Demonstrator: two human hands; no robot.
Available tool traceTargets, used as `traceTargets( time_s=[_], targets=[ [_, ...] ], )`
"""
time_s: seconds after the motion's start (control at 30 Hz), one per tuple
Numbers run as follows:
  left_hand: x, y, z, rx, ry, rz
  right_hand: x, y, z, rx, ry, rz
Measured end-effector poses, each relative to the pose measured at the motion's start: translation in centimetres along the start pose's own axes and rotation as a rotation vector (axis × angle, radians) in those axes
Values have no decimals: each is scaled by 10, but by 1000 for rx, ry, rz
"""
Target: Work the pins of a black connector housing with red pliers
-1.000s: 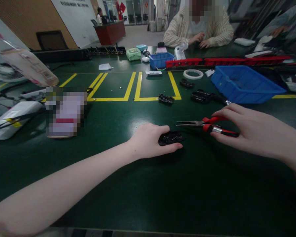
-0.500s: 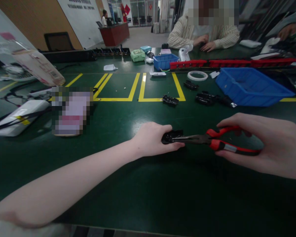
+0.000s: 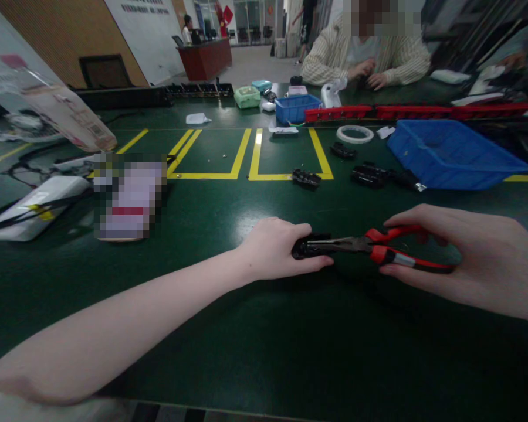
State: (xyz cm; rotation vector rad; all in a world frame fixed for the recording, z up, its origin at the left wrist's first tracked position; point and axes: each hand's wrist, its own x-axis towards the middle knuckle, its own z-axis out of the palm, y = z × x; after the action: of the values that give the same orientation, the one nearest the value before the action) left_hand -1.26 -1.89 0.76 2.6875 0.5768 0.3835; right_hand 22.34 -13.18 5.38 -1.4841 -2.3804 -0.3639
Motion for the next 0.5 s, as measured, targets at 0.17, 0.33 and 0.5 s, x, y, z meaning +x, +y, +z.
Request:
traceTargets(
  time_s=[0.17,0.33,0.5],
  targets=[
    [1,-1,1,-31,11,5,0,1,-1,-4,-3,4],
    [1,-2,0,-51,-4,14,-1,1,0,8,-13,-10],
    [1,-1,0,-43,2,15,-1,1,2,-13,-13,-11]
  ],
)
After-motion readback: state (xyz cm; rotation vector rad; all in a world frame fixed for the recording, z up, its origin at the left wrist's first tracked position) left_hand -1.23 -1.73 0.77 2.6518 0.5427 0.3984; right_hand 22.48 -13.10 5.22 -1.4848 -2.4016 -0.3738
